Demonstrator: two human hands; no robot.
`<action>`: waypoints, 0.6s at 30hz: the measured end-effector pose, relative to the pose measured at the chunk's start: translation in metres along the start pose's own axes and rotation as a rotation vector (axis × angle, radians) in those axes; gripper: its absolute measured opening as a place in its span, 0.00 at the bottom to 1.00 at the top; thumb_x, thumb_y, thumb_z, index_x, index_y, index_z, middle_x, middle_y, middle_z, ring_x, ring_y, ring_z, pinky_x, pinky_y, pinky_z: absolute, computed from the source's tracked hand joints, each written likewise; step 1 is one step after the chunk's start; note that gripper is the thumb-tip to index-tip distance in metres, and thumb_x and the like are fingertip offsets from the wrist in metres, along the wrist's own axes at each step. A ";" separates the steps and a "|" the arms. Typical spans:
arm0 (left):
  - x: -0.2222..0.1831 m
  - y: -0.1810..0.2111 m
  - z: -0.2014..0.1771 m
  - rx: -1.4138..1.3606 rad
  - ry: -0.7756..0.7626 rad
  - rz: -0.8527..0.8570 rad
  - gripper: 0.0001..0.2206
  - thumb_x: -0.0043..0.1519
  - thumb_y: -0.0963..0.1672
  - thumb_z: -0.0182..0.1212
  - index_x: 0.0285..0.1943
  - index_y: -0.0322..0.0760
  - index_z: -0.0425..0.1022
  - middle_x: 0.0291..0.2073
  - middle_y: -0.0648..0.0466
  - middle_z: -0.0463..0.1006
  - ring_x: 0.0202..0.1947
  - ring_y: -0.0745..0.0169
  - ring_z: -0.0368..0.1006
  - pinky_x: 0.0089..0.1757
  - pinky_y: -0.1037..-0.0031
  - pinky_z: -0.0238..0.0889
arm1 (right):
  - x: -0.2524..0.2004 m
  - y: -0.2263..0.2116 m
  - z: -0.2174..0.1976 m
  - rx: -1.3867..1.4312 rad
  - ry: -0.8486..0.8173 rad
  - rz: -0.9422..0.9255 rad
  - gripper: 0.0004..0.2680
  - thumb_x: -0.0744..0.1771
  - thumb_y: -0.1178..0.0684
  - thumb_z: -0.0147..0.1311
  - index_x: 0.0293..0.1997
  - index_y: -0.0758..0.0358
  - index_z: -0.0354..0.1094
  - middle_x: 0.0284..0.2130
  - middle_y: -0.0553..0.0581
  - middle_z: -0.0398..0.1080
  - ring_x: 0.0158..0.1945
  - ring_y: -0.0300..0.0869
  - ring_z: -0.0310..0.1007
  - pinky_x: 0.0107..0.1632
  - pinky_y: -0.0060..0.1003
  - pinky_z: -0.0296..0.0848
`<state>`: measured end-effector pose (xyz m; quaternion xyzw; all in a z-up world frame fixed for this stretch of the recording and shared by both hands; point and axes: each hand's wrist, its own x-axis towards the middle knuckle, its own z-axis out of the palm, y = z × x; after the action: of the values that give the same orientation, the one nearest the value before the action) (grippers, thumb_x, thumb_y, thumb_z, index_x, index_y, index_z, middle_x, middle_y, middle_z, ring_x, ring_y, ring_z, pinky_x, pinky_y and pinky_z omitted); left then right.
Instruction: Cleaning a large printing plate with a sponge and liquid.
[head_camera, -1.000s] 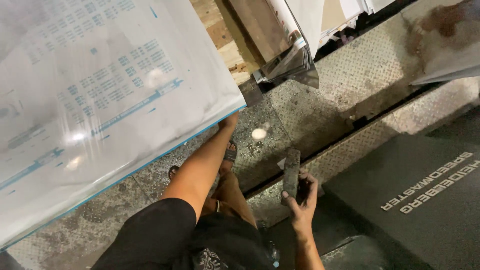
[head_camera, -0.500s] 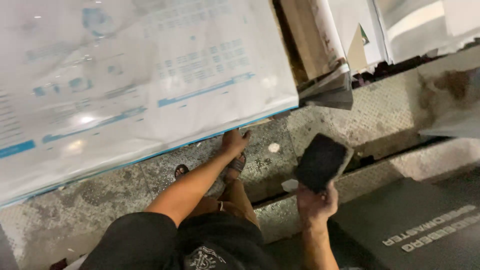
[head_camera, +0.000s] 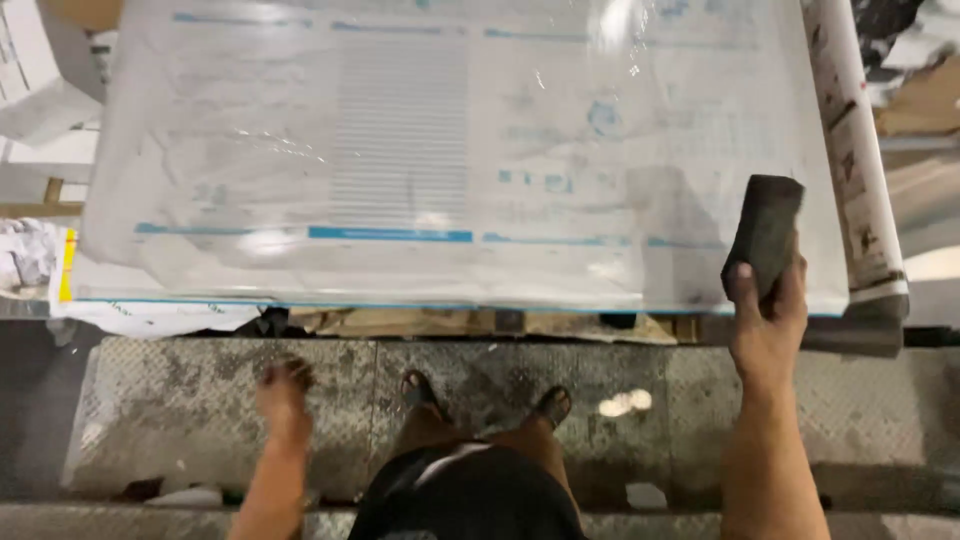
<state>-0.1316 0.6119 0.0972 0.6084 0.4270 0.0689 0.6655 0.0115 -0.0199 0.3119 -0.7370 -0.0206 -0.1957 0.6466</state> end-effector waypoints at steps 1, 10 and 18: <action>0.022 0.031 -0.021 -0.202 0.158 0.160 0.15 0.72 0.48 0.51 0.59 0.33 0.70 0.46 0.49 0.79 0.41 0.56 0.75 0.38 0.67 0.71 | 0.024 -0.009 0.024 -0.241 -0.031 -0.125 0.20 0.75 0.55 0.51 0.79 0.68 0.51 0.62 0.63 0.60 0.61 0.48 0.63 0.63 0.38 0.64; 0.037 0.222 -0.096 -0.434 0.188 0.582 0.22 0.73 0.50 0.47 0.70 0.32 0.68 0.57 0.46 0.78 0.52 0.57 0.74 0.53 0.66 0.68 | 0.144 0.066 0.085 -1.026 -0.043 -0.306 0.22 0.73 0.54 0.57 0.77 0.71 0.54 0.63 0.77 0.54 0.65 0.70 0.55 0.64 0.58 0.64; 0.019 0.264 -0.090 -0.230 -0.013 0.505 0.13 0.63 0.38 0.65 0.57 0.30 0.80 0.47 0.50 0.82 0.45 0.65 0.76 0.49 0.76 0.70 | 0.213 0.180 0.039 -1.500 0.323 -0.054 0.28 0.69 0.51 0.59 0.81 0.60 0.55 0.68 0.81 0.50 0.63 0.74 0.50 0.55 0.64 0.60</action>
<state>-0.0657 0.7571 0.3264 0.6166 0.2468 0.2765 0.6946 0.2693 -0.0591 0.2061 -0.9399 0.1943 -0.2783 -0.0367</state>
